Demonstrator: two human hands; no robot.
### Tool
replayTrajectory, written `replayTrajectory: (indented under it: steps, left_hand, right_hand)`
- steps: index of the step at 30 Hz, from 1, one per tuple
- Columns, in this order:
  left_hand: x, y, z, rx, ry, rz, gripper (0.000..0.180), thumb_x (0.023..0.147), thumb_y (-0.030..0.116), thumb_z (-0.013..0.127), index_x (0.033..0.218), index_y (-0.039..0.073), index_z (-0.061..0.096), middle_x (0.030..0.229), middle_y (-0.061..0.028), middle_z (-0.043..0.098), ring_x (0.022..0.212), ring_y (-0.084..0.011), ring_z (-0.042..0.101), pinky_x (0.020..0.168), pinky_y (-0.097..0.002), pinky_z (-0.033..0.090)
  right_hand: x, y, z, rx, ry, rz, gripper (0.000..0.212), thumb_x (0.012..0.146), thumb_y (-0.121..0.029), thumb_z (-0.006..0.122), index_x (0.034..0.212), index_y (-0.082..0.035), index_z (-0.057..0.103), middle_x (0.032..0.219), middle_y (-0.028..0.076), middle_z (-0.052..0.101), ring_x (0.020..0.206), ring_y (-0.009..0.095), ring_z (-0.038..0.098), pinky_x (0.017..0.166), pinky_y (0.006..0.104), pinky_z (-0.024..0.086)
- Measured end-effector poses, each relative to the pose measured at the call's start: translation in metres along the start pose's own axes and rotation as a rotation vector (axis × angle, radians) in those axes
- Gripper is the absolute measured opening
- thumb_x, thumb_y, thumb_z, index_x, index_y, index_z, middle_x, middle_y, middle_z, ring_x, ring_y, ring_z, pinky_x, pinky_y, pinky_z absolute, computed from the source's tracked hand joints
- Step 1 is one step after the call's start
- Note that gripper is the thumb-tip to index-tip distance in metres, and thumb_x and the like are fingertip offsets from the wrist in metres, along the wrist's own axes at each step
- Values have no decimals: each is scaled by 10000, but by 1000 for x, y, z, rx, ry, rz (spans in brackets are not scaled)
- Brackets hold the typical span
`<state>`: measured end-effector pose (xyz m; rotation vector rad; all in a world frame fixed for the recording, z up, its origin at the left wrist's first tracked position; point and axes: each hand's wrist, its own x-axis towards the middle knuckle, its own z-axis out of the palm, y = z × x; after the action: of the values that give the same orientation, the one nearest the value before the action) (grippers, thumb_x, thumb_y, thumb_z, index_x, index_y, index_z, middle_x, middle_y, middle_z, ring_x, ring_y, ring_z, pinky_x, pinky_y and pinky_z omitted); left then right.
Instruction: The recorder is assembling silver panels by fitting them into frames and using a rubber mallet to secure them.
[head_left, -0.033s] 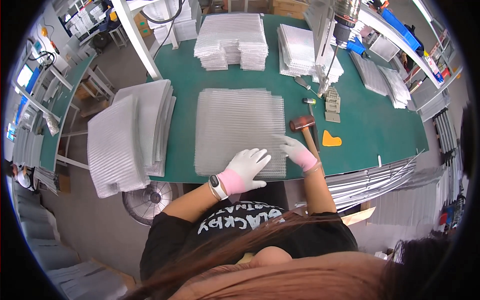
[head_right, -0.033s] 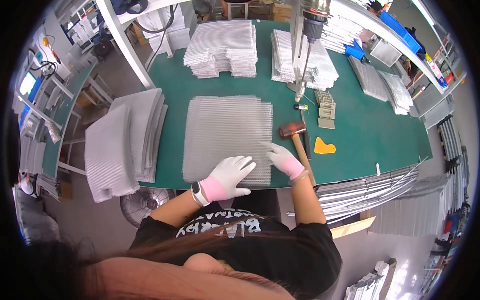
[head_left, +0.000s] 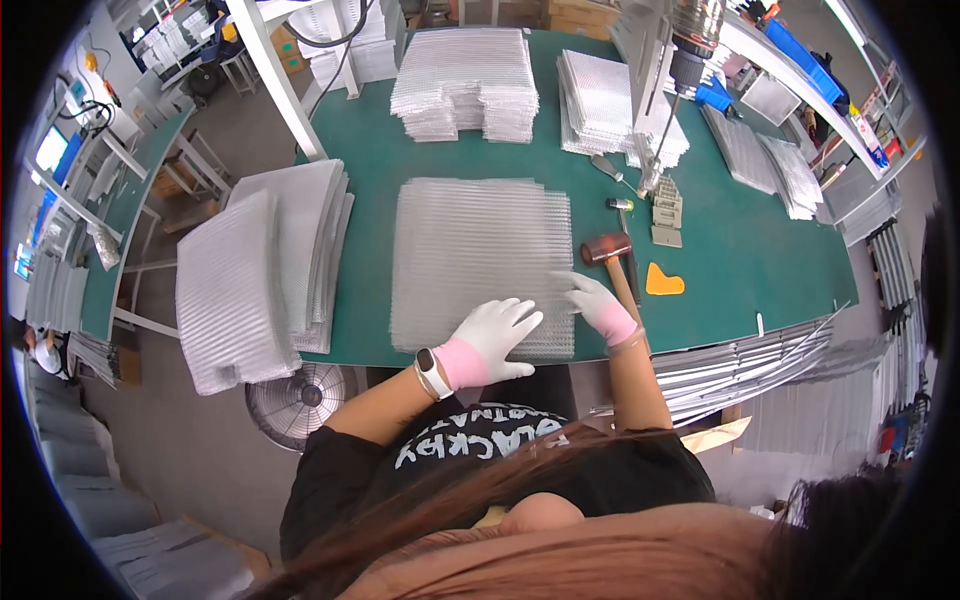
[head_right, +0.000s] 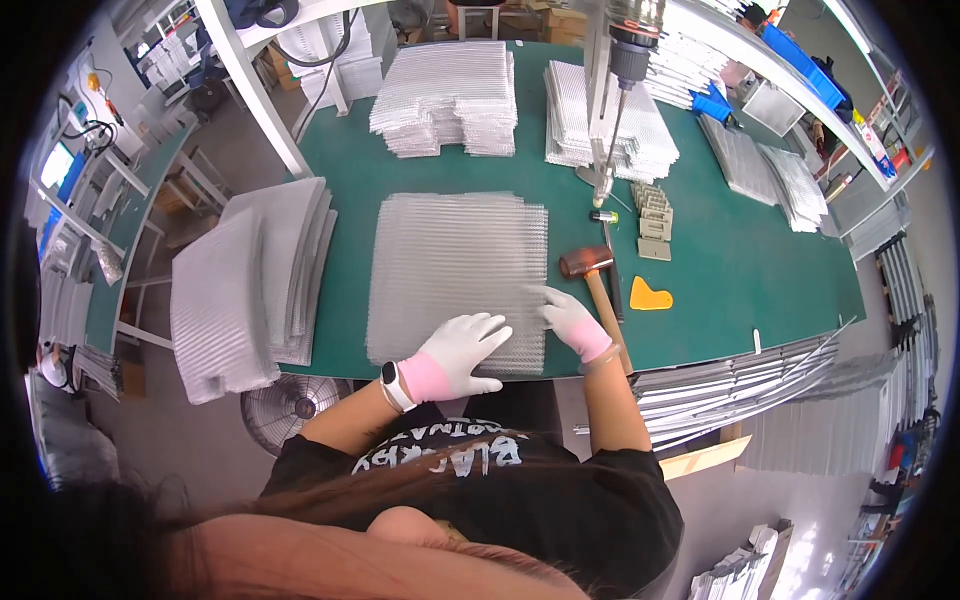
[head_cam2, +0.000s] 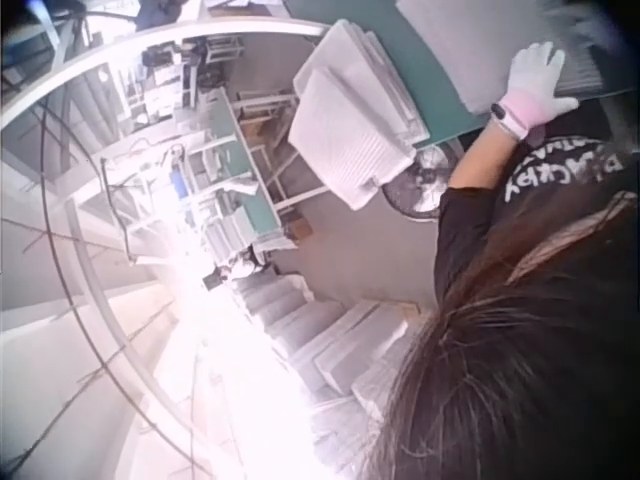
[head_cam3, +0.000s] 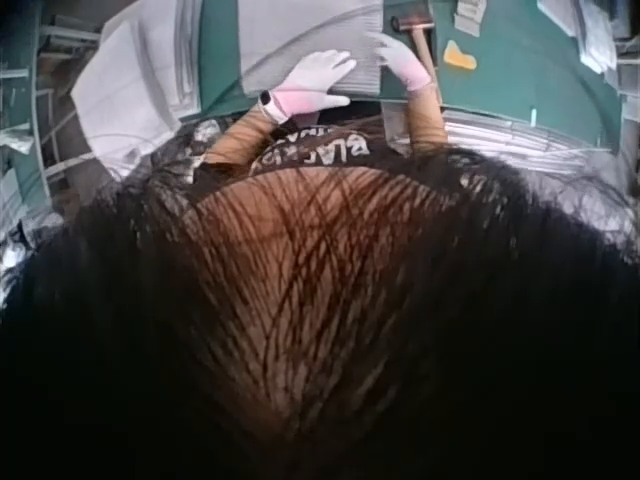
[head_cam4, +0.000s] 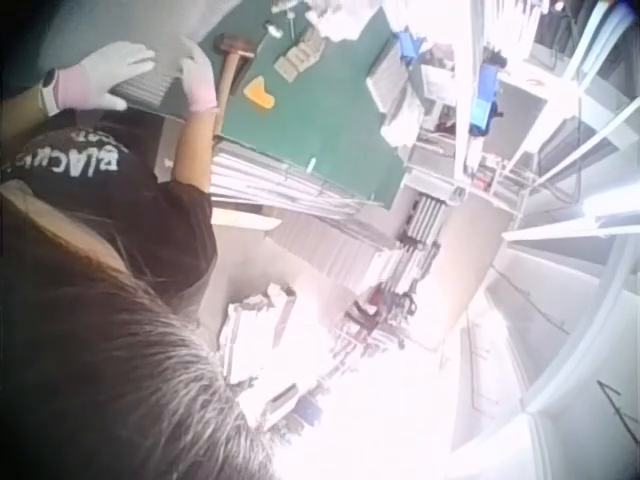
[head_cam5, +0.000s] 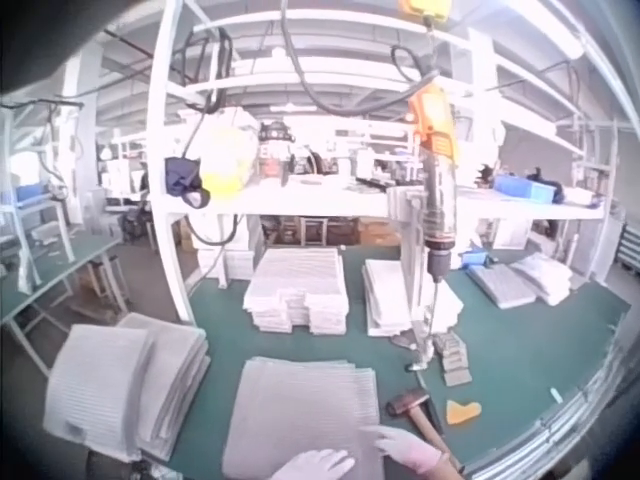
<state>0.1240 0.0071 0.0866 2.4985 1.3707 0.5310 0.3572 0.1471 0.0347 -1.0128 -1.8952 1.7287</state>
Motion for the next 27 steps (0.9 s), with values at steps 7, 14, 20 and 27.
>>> replayTrajectory:
  steps: [7,14,20,27]
  left_hand:
    - [-32,-48,14,-448,59,-21,528,945,274,623,1399,26,517,1429,-210,526,1362,-358,467,1137,-457,373]
    - [-76,-129,3,-335,647,-589,381,1013,207,508,1304,-24,596,1295,-213,634,1234,-362,581,1078,-405,433]
    - [-86,-150,10,-355,438,-542,393,939,174,582,1279,-22,601,1293,-213,624,1245,-369,564,1077,-415,435]
    - [-76,-130,-8,170,402,-446,317,813,213,698,1068,24,692,1143,-154,667,1136,-344,598,983,-447,483]
  right_hand:
    - [-6,-20,27,170,354,62,620,938,-135,614,1477,66,383,1205,115,625,1043,146,613,890,285,521]
    - [-6,-38,23,344,252,-196,875,893,8,642,1596,-34,122,1188,144,651,995,150,638,867,272,520]
    - [5,-41,2,588,204,-390,854,887,-23,683,1575,-52,178,1183,106,622,872,131,631,734,254,543]
    - [8,-61,-5,851,330,-542,710,942,-51,622,1552,-23,261,1276,152,597,1000,186,656,897,315,563]
